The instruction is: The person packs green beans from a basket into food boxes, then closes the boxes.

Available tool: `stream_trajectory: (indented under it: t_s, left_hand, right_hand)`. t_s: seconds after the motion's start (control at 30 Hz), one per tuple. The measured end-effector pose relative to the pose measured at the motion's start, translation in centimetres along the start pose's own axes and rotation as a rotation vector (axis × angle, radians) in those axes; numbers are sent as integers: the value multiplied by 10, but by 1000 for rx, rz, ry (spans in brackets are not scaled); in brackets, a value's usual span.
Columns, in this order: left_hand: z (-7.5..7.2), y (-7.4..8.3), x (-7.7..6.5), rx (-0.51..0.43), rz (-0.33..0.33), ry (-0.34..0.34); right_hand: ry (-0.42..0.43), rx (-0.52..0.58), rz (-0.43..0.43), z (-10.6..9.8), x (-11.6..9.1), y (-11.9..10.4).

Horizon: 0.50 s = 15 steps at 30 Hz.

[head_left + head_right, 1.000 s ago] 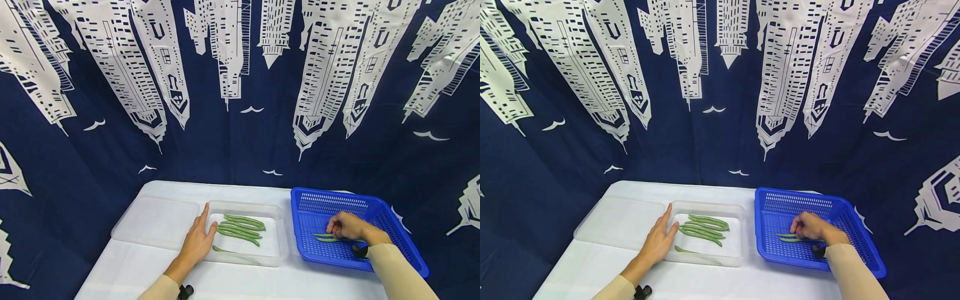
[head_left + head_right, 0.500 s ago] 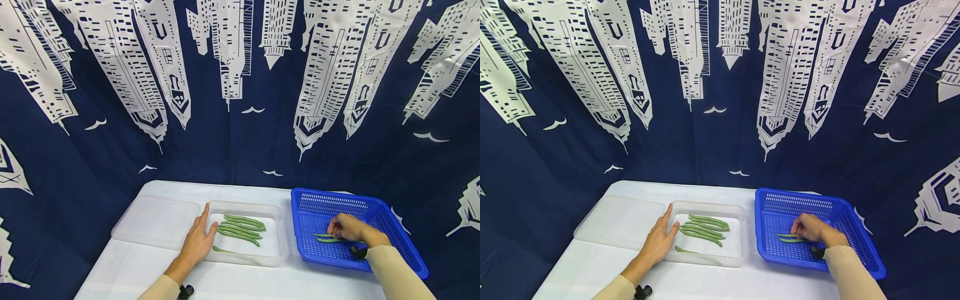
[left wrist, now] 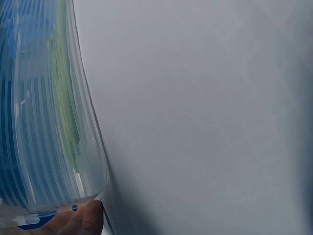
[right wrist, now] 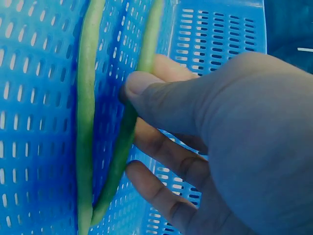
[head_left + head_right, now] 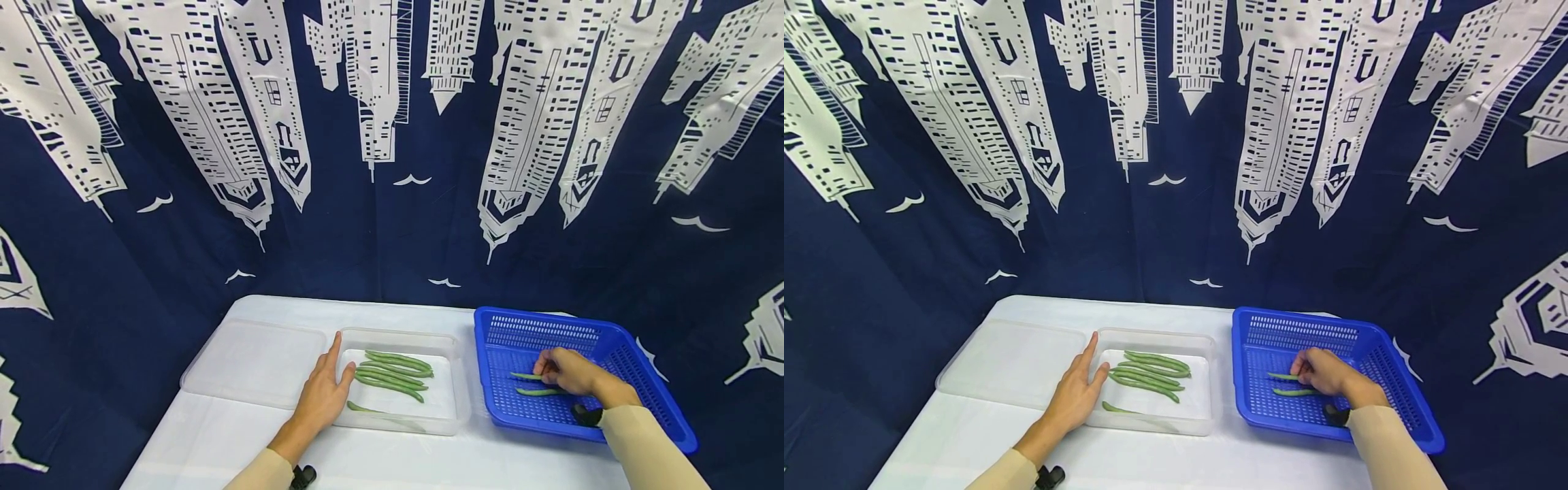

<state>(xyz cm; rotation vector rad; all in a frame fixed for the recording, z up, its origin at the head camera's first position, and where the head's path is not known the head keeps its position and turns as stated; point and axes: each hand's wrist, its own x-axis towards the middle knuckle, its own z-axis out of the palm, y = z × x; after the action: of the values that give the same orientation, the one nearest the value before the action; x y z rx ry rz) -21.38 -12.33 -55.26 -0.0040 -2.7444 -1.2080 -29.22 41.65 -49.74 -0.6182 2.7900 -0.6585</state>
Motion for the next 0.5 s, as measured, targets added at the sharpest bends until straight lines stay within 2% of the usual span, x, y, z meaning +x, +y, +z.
stream_trajectory:
  t_s: [0.5]
  left_hand:
    - [0, 0, 0, 4, 7, -8]
  right_hand:
    - [175, -41, -58, -6, 0, -19]
